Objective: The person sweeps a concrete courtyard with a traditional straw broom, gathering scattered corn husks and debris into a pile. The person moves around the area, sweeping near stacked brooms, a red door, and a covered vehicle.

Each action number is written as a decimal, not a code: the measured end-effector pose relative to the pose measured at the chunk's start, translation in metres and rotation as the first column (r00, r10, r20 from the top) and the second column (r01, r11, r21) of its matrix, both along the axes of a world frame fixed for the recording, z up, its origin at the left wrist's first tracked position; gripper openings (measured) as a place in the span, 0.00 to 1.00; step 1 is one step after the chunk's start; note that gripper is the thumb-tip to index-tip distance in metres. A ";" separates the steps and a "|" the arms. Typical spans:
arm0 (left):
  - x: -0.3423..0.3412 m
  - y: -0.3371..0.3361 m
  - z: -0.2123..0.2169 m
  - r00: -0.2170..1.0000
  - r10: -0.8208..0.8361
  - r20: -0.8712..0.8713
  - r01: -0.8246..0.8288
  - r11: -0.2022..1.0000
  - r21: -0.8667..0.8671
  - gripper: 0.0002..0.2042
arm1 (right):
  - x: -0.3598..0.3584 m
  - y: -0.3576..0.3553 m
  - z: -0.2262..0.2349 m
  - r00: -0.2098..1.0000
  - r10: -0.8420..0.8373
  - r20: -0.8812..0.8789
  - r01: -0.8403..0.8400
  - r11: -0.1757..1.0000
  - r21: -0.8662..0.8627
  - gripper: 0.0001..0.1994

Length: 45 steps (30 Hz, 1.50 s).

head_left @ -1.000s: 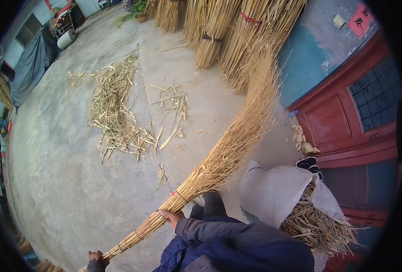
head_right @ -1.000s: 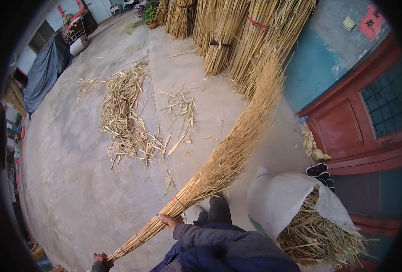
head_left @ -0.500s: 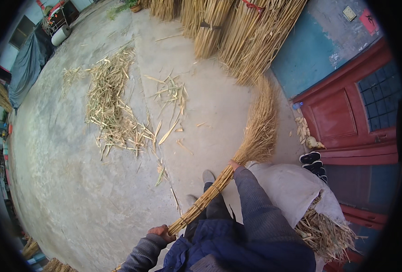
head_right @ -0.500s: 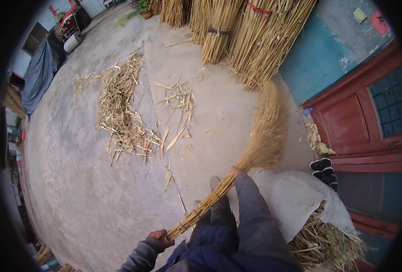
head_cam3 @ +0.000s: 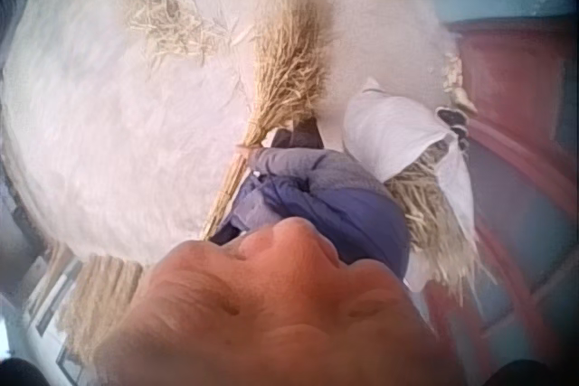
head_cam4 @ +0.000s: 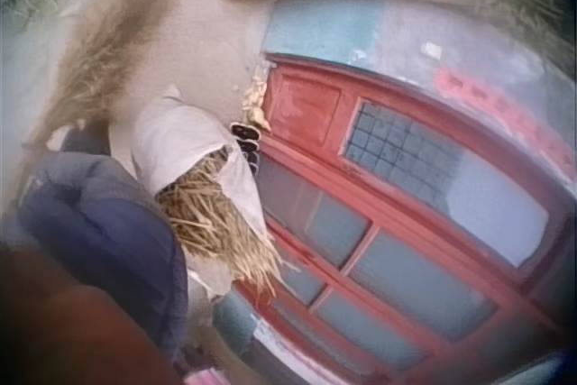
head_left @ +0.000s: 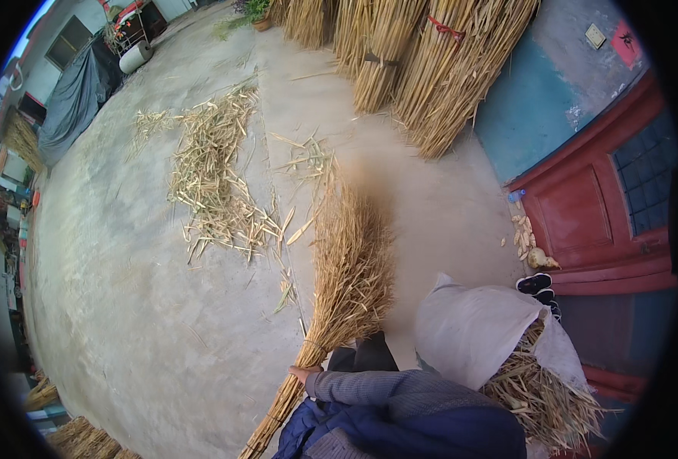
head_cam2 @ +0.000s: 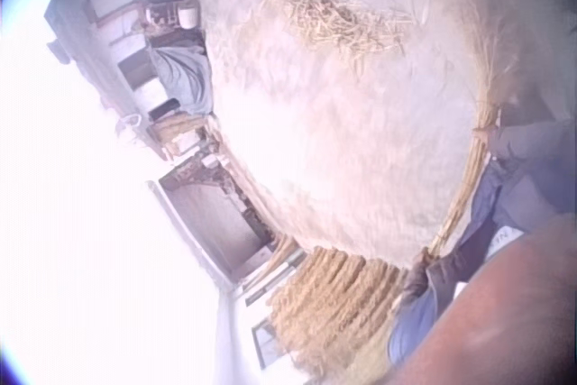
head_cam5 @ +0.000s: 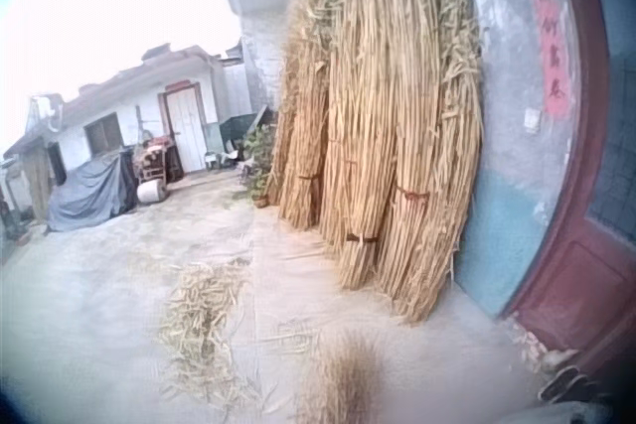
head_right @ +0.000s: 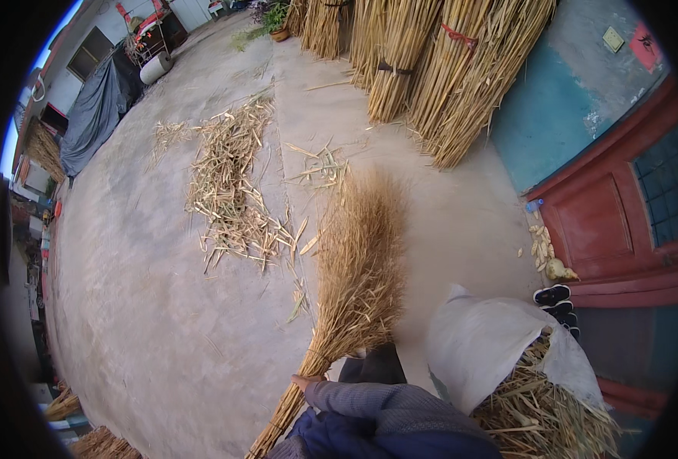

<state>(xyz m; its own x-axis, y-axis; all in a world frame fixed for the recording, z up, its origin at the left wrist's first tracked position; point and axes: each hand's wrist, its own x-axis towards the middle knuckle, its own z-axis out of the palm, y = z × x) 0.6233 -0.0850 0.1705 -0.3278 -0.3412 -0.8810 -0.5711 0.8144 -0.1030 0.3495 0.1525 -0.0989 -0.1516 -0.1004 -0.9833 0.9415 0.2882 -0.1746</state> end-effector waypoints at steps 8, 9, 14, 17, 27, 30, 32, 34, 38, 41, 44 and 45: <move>0.065 -0.019 -0.016 0.990 -0.012 -0.143 0.002 0.997 -0.073 0.28 | -0.020 0.004 0.050 0.911 -0.233 -0.340 0.132 0.946 -0.296 0.20; 0.066 -0.022 -0.026 0.986 -0.029 -0.166 0.018 0.997 -0.071 0.28 | -0.028 0.011 0.050 0.884 -0.275 -0.378 0.159 0.937 -0.310 0.19; 0.038 -0.055 -0.069 0.940 -0.212 -0.266 0.193 0.976 -0.098 0.27 | -0.037 0.047 0.032 0.888 -0.407 -0.212 0.368 0.908 -0.202 0.17; -0.001 -0.100 -0.066 0.877 -0.400 -0.265 0.341 0.908 -0.244 0.23 | -0.023 0.054 0.019 0.857 -0.507 0.097 0.515 0.831 -0.211 0.16; -0.213 -0.108 -0.069 0.535 -0.696 -0.479 0.523 0.718 -0.459 0.15 | -0.093 0.104 0.019 0.492 -0.852 0.181 0.861 0.445 -0.247 0.11; -0.265 -0.041 -0.092 0.483 -0.686 -0.544 0.574 0.717 -0.394 0.14 | -0.144 0.153 0.006 0.416 -0.905 -0.084 0.849 0.420 -0.319 0.16; -0.291 0.019 -0.112 0.559 -0.634 -0.535 0.565 0.763 -0.313 0.14 | -0.180 0.197 -0.011 0.286 -0.921 -0.264 0.834 0.375 -0.404 0.19; -0.311 0.080 -0.131 0.624 -0.578 -0.526 0.576 0.795 -0.190 0.17 | -0.220 0.245 -0.034 0.273 -0.865 -0.422 0.835 0.431 -0.343 0.24; -0.314 0.178 -0.169 0.898 -0.356 -0.260 0.407 0.897 0.175 0.22 | -0.277 0.331 -0.099 0.665 -0.655 -0.359 0.706 0.708 0.015 0.34; -0.287 0.182 -0.178 0.997 -0.076 -0.023 0.076 0.813 0.578 0.25 | -0.277 0.324 -0.150 0.932 -0.282 -0.226 0.359 0.796 0.487 0.39; -0.240 0.127 -0.147 0.997 0.026 0.068 -0.055 0.881 0.469 0.26 | -0.218 0.255 -0.174 0.992 -0.107 -0.067 0.127 0.848 0.515 0.42; -0.222 0.109 -0.132 0.996 0.054 0.075 -0.082 0.886 0.456 0.26 | -0.192 0.227 -0.172 0.994 -0.105 -0.024 0.104 0.879 0.465 0.42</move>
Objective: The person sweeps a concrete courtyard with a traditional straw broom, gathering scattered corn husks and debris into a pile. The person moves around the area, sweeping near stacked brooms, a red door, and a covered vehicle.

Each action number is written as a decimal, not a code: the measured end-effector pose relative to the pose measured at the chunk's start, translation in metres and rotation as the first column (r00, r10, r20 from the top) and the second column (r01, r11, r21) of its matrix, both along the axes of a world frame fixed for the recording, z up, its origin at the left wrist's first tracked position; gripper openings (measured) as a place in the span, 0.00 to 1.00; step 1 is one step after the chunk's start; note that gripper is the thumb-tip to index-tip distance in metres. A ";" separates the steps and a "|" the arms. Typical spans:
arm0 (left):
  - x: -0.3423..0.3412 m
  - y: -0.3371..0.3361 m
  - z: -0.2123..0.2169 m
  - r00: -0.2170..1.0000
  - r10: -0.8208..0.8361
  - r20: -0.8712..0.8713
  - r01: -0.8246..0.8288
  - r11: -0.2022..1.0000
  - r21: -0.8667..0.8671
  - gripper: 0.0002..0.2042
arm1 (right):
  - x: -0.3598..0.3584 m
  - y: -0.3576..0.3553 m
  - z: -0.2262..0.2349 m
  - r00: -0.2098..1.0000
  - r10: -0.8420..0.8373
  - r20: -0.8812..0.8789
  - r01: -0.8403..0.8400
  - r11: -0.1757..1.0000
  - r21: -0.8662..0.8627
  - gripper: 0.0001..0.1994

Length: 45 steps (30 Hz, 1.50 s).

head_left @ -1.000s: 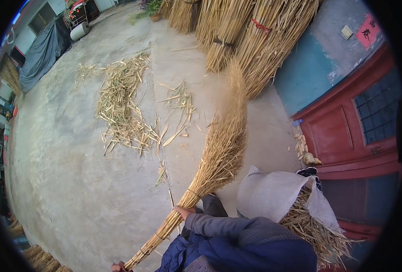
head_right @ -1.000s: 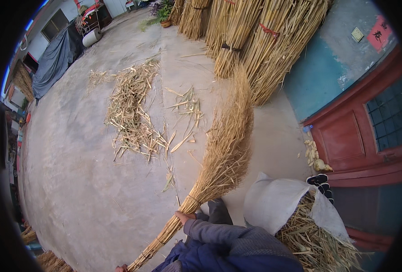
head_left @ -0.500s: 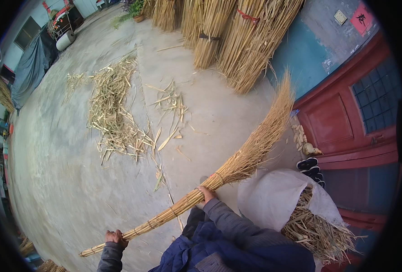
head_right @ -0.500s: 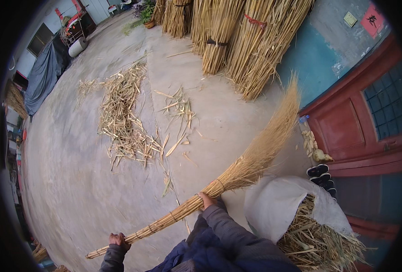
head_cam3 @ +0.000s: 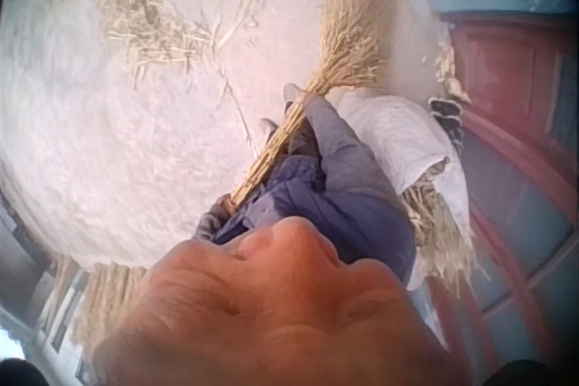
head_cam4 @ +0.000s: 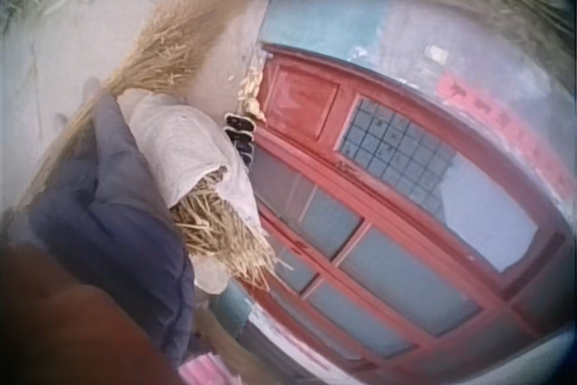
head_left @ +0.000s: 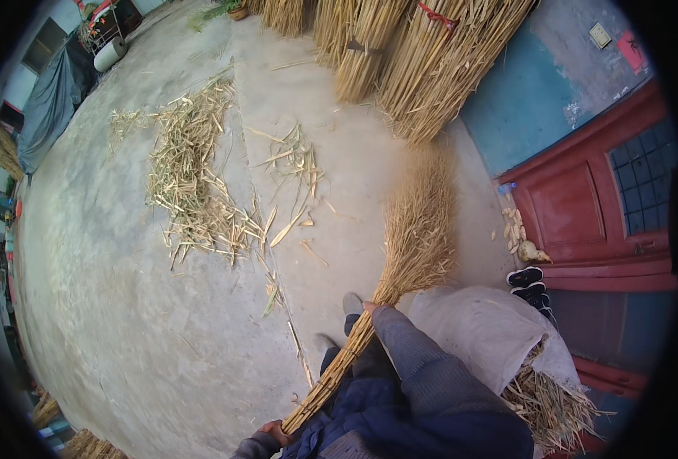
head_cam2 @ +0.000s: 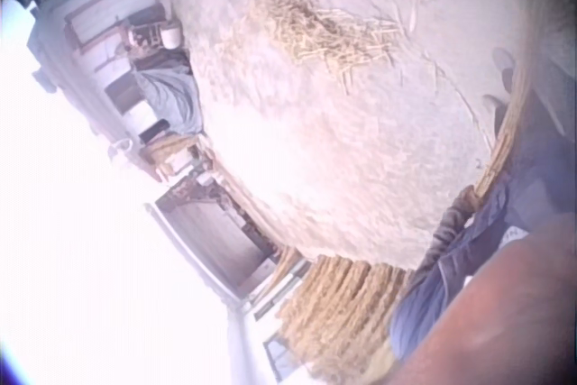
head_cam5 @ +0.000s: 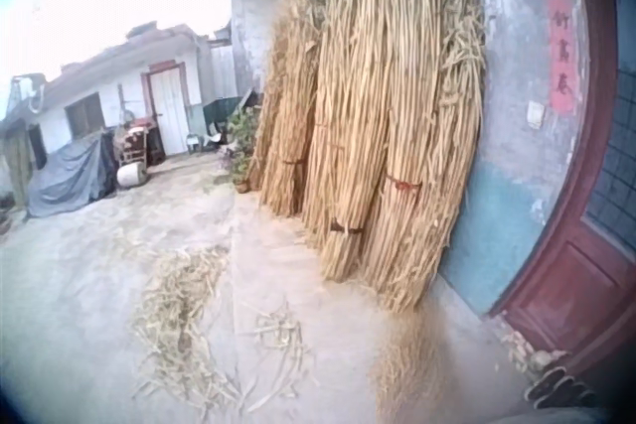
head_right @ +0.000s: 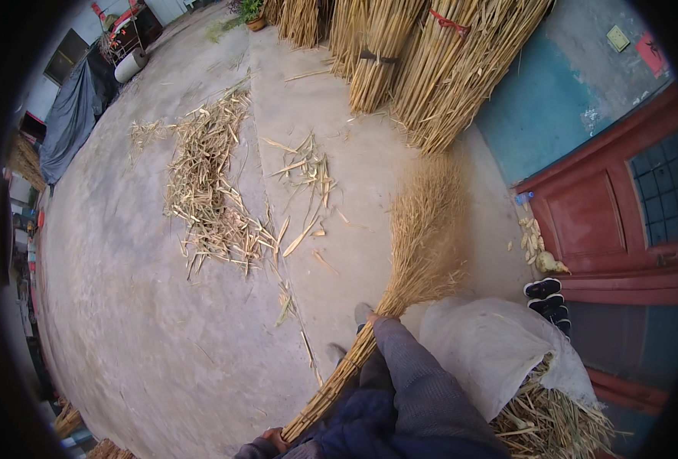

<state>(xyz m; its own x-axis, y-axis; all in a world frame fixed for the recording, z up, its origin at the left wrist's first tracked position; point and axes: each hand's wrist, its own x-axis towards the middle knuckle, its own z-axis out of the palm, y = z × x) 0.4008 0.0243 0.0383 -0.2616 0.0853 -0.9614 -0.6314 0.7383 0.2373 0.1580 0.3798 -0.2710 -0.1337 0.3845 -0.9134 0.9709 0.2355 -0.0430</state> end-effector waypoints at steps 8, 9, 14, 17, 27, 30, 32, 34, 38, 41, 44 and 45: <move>0.135 -0.086 0.084 0.993 -0.114 0.020 0.113 0.914 -0.391 0.25 | 0.165 -0.177 0.142 0.970 -0.240 -0.038 0.199 0.875 -0.441 0.37; 0.150 -0.095 0.089 0.994 -0.106 0.008 0.099 0.903 -0.418 0.25 | 0.167 -0.193 0.161 0.987 -0.158 -0.016 0.138 0.905 -0.403 0.37; 0.205 -0.127 0.099 0.995 -0.096 -0.034 0.064 0.847 -0.527 0.24 | 0.155 -0.237 0.236 0.966 -0.198 -0.167 0.075 0.831 -0.551 0.19; 0.225 -0.142 0.095 0.993 -0.107 -0.055 0.056 0.817 -0.573 0.24 | 0.145 -0.241 0.250 0.919 -0.348 -0.185 0.161 0.760 -0.629 0.17; 0.125 -0.093 0.017 0.946 -0.247 -0.212 0.126 0.879 -0.461 0.25 | 0.062 -0.120 0.162 0.729 -0.602 -0.325 0.286 0.700 -0.655 0.14; 0.067 -0.021 0.002 0.954 -0.249 -0.170 0.161 0.897 -0.412 0.25 | -0.018 -0.071 0.118 0.801 -0.505 -0.320 0.343 0.827 -0.446 0.21; 0.061 0.009 0.002 0.924 -0.201 -0.325 0.092 0.943 -0.320 0.25 | -0.039 -0.069 0.090 0.866 -0.465 -0.185 0.357 0.833 -0.423 0.23; 0.078 0.014 0.011 0.964 -0.176 -0.199 0.087 0.917 -0.390 0.25 | -0.033 -0.090 0.072 0.909 -0.367 -0.198 0.261 0.871 -0.416 0.24; 0.149 -0.032 0.047 0.993 -0.031 -0.114 -0.026 0.883 -0.468 0.25 | 0.053 -0.166 0.087 0.921 -0.282 -0.270 0.142 0.886 -0.441 0.22; 0.194 -0.065 0.073 0.996 0.015 -0.083 -0.054 0.865 -0.498 0.23 | 0.105 -0.194 0.124 0.926 -0.299 -0.231 0.098 0.781 -0.617 0.16; 0.205 -0.086 0.078 0.997 -0.003 -0.073 -0.035 0.861 -0.507 0.22 | 0.120 -0.198 0.145 0.883 -0.325 -0.339 -0.003 0.719 -0.695 0.15; 0.199 -0.089 0.072 0.997 -0.029 -0.074 -0.013 0.862 -0.506 0.21 | 0.113 -0.195 0.144 0.920 -0.332 -0.207 0.087 0.690 -0.718 0.15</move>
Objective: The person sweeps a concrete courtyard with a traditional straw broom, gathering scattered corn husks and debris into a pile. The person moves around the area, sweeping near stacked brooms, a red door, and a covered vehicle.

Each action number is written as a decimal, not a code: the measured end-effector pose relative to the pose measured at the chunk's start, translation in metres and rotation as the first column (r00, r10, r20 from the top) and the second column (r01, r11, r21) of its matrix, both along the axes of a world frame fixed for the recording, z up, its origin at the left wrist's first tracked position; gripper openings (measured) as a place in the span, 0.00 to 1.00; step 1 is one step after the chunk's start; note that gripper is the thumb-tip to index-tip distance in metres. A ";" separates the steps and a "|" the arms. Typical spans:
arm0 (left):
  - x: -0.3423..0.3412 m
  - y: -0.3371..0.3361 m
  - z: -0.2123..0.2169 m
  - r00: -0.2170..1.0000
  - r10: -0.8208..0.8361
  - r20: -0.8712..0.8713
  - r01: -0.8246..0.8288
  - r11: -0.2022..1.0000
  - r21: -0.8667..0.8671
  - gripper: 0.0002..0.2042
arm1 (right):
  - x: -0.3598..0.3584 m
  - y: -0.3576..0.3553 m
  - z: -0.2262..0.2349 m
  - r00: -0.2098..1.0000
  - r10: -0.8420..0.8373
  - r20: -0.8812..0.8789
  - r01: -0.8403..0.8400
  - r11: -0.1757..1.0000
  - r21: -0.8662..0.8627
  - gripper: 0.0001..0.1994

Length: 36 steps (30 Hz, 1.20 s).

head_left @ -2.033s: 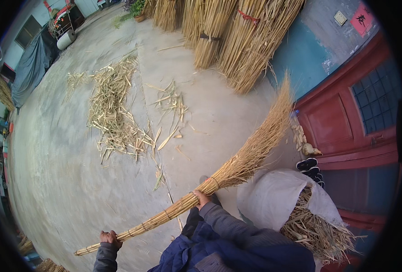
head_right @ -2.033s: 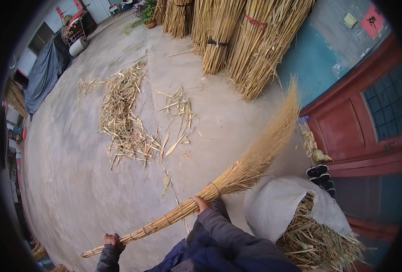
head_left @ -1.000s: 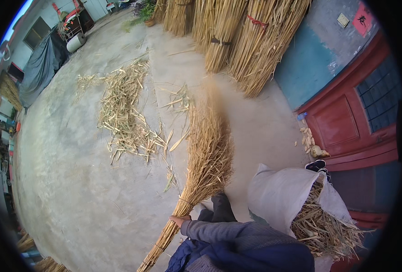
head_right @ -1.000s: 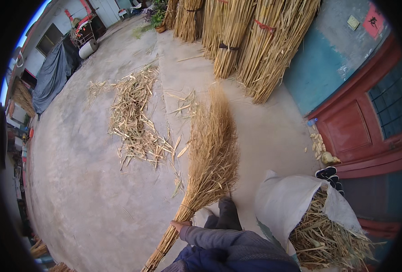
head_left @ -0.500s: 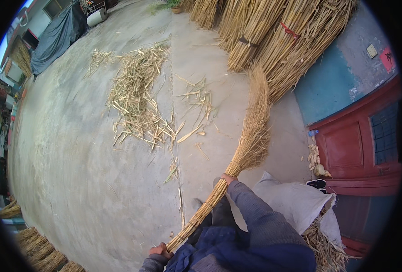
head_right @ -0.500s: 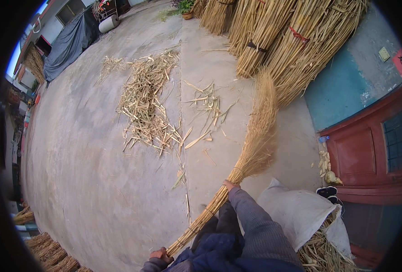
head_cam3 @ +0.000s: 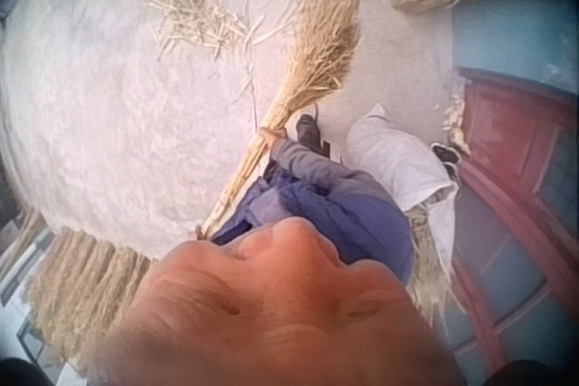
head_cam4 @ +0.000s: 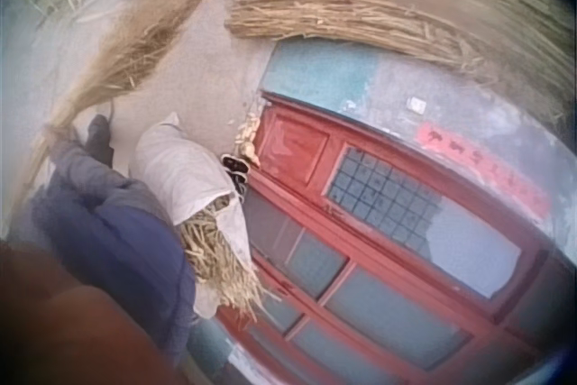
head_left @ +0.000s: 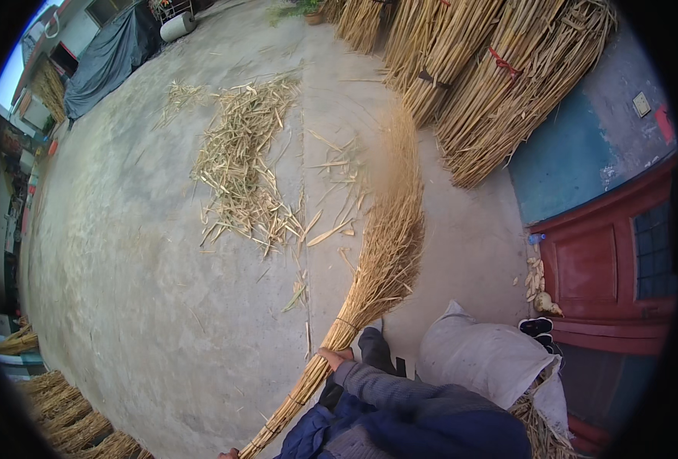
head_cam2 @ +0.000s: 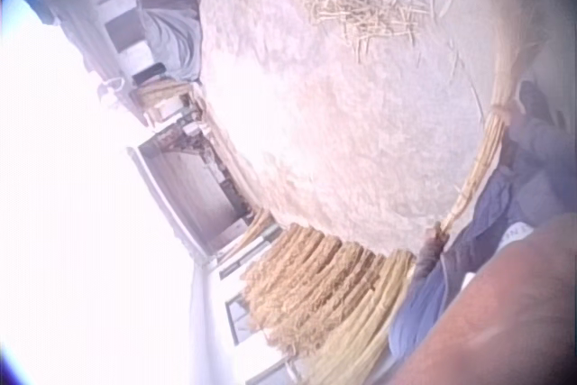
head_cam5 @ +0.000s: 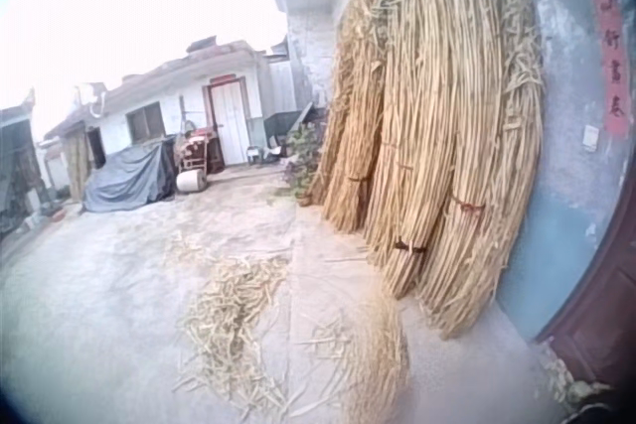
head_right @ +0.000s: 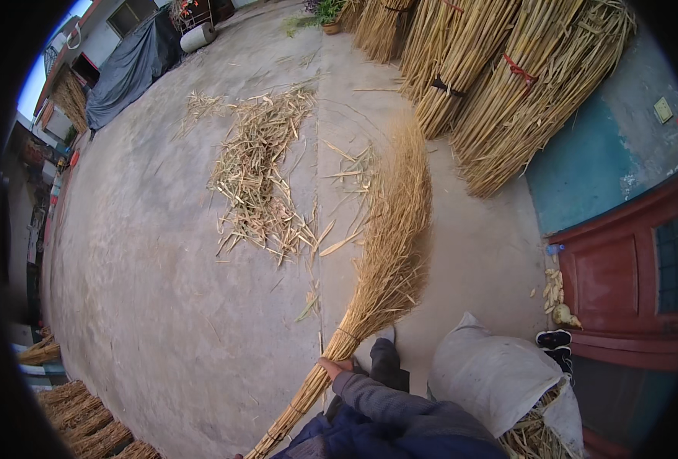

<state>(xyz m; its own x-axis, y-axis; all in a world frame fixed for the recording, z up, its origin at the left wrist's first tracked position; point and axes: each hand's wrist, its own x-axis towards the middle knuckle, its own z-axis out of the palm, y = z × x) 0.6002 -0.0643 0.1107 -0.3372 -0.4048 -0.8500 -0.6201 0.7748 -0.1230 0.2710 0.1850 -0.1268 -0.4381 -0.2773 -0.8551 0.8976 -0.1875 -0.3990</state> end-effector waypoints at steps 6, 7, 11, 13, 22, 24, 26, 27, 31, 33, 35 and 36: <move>-0.118 0.045 -0.067 0.961 -0.241 -0.136 0.250 0.967 0.054 0.21 | -0.104 0.088 -0.049 0.903 -0.310 -0.296 0.405 0.843 0.353 0.15; -0.144 0.061 -0.075 0.942 -0.217 -0.257 0.250 0.963 0.104 0.18 | -0.136 0.106 -0.063 0.944 -0.282 -0.170 0.329 0.814 0.478 0.18; -0.208 0.116 -0.082 0.911 -0.182 -0.369 0.215 0.975 0.049 0.18 | -0.211 0.135 -0.107 0.962 -0.264 0.069 0.225 0.912 0.342 0.27; -0.200 0.121 -0.066 0.969 -0.149 -0.199 0.153 0.988 0.003 0.19 | -0.210 0.114 -0.118 0.981 -0.167 0.102 0.126 0.938 0.324 0.29; -0.049 0.070 -0.007 0.997 0.079 -0.018 -0.080 0.990 -0.112 0.18 | -0.109 -0.051 -0.041 0.994 0.112 -0.010 -0.104 0.950 0.294 0.22; -0.022 0.058 -0.005 0.995 0.100 -0.026 -0.102 0.989 -0.102 0.18 | -0.092 -0.065 -0.025 0.934 0.334 -0.124 -0.278 0.902 0.331 0.26; -0.002 0.045 -0.009 0.995 0.088 -0.047 -0.092 0.992 -0.090 0.18 | -0.075 -0.068 -0.016 0.939 0.266 -0.217 -0.186 0.926 0.327 0.25; 0.007 0.039 -0.013 0.996 0.070 -0.063 -0.075 0.993 -0.087 0.18 | -0.066 -0.066 -0.014 0.948 0.259 -0.184 -0.213 0.948 0.238 0.30; 0.025 0.019 -0.027 0.980 -0.062 -0.189 0.046 0.995 -0.091 0.19 | -0.044 -0.040 -0.009 0.981 0.082 -0.174 -0.044 0.977 0.210 0.28; 0.025 0.012 -0.031 0.970 -0.155 -0.188 0.129 0.982 -0.140 0.19 | -0.036 -0.024 -0.006 0.990 0.030 -0.137 0.008 0.965 0.262 0.16; 0.020 0.007 -0.029 0.948 -0.191 -0.255 0.159 0.977 -0.139 0.18 | -0.029 -0.011 -0.009 0.992 -0.127 0.027 0.119 0.974 0.194 0.13; 0.017 0.005 -0.024 0.948 -0.210 -0.241 0.177 0.973 -0.151 0.18 | -0.025 -0.008 -0.013 0.984 -0.168 0.062 0.154 0.971 0.185 0.12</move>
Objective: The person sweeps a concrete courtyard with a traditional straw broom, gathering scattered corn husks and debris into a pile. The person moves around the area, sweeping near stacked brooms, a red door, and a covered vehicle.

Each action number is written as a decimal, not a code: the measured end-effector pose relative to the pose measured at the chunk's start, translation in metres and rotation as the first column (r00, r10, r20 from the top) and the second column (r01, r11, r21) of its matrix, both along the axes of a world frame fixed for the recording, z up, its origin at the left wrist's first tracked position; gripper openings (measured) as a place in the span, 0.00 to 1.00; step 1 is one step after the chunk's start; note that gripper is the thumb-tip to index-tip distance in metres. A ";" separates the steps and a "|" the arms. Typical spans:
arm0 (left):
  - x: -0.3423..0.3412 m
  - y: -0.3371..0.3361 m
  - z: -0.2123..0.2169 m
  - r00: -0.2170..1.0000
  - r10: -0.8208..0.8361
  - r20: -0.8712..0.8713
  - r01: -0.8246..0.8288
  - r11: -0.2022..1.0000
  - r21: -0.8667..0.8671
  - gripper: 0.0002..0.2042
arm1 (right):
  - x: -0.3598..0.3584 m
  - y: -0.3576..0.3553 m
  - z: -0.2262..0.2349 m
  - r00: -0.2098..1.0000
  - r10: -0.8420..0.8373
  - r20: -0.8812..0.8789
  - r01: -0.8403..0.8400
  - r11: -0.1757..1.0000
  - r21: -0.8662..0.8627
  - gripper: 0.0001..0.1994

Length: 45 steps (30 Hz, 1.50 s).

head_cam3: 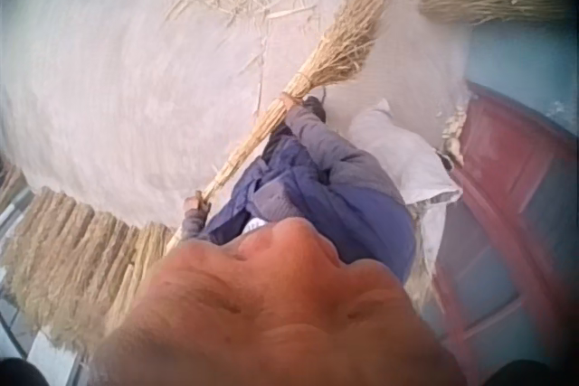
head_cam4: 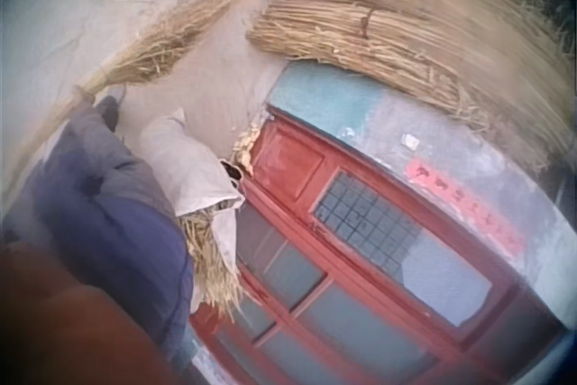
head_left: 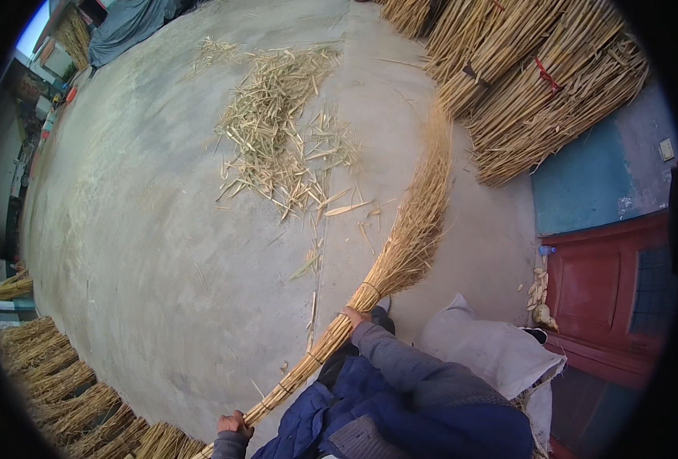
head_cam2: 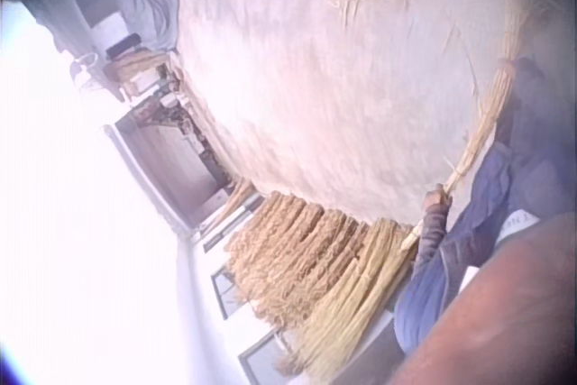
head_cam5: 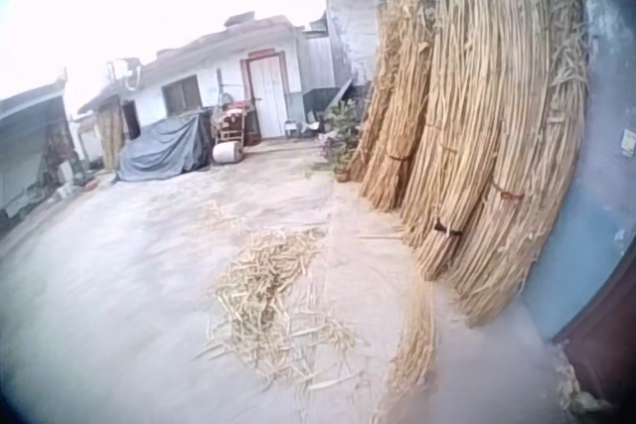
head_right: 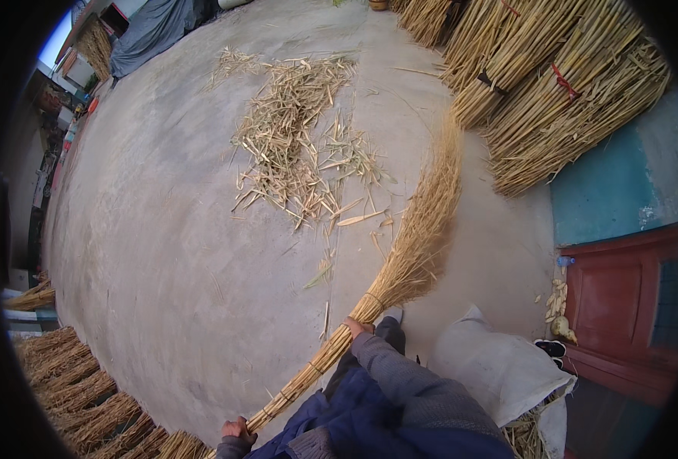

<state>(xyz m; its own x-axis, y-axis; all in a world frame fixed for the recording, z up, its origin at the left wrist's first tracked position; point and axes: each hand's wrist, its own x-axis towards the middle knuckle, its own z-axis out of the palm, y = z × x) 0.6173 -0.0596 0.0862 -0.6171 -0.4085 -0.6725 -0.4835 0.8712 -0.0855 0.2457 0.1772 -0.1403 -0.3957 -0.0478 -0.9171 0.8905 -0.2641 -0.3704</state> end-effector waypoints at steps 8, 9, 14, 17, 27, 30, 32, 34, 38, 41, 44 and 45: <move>0.013 -0.003 0.093 0.997 -0.064 -0.041 0.041 0.906 -0.422 0.14 | 0.035 -0.109 -0.043 0.956 0.105 0.273 0.036 0.884 -0.466 0.13; 0.014 -0.003 0.102 0.987 -0.122 -0.104 0.052 0.855 -0.516 0.13 | 0.031 -0.133 -0.038 0.961 0.137 0.241 0.003 0.865 -0.502 0.13; 0.007 -0.012 0.117 0.956 0.283 0.072 -0.229 0.880 -0.416 0.26 | -0.013 -0.215 0.017 0.978 0.208 -0.030 -0.199 0.868 -0.456 0.23; 0.008 -0.008 0.113 0.907 0.407 0.109 -0.362 0.885 -0.292 0.25 | -0.016 -0.224 0.046 0.932 0.305 -0.198 -0.355 0.881 -0.314 0.21; -0.001 0.026 0.038 0.836 0.545 0.062 -0.545 0.838 -0.027 0.21 | -0.061 -0.164 0.053 0.856 0.504 -0.118 -0.503 0.863 0.043 0.35; -0.032 0.006 0.011 0.876 0.481 0.036 -0.482 0.876 0.005 0.19 | -0.095 -0.147 0.043 0.900 0.405 -0.159 -0.391 0.914 0.112 0.36; -0.065 -0.010 -0.006 0.911 0.412 0.021 -0.412 0.911 0.018 0.18 | -0.128 -0.135 0.028 0.927 0.359 -0.107 -0.342 0.928 0.151 0.33; -0.115 -0.021 -0.027 0.939 0.343 -0.014 -0.342 0.939 0.040 0.17 | -0.175 -0.119 0.007 0.957 0.247 -0.151 -0.240 0.969 0.064 0.24; -0.259 -0.027 -0.053 0.983 0.162 -0.085 -0.161 0.987 0.018 0.17 | -0.303 -0.070 -0.027 0.969 0.144 -0.199 -0.157 0.986 -0.052 0.16; -0.379 -0.018 -0.048 0.996 0.036 -0.079 -0.033 0.999 0.036 0.19 | -0.399 -0.029 -0.032 0.982 0.118 -0.147 -0.103 0.989 0.106 0.20; -0.466 -0.007 -0.022 0.994 0.022 -0.102 -0.018 0.999 0.043 0.18 | -0.477 -0.019 -0.034 0.999 0.020 0.043 -0.019 1.000 -0.024 0.24; -0.479 -0.001 -0.005 0.997 0.075 -0.026 -0.074 0.997 0.033 0.18 | -0.488 -0.026 -0.036 0.994 0.088 0.067 -0.088 0.996 0.006 0.24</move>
<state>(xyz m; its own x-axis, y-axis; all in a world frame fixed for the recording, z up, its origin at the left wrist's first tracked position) 0.1382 -0.0607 0.0811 -0.6036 -0.4330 -0.6694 -0.5492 0.8345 -0.0446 -0.2420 0.1515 -0.1766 -0.3285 -0.0717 -0.9418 0.9328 -0.1808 -0.3117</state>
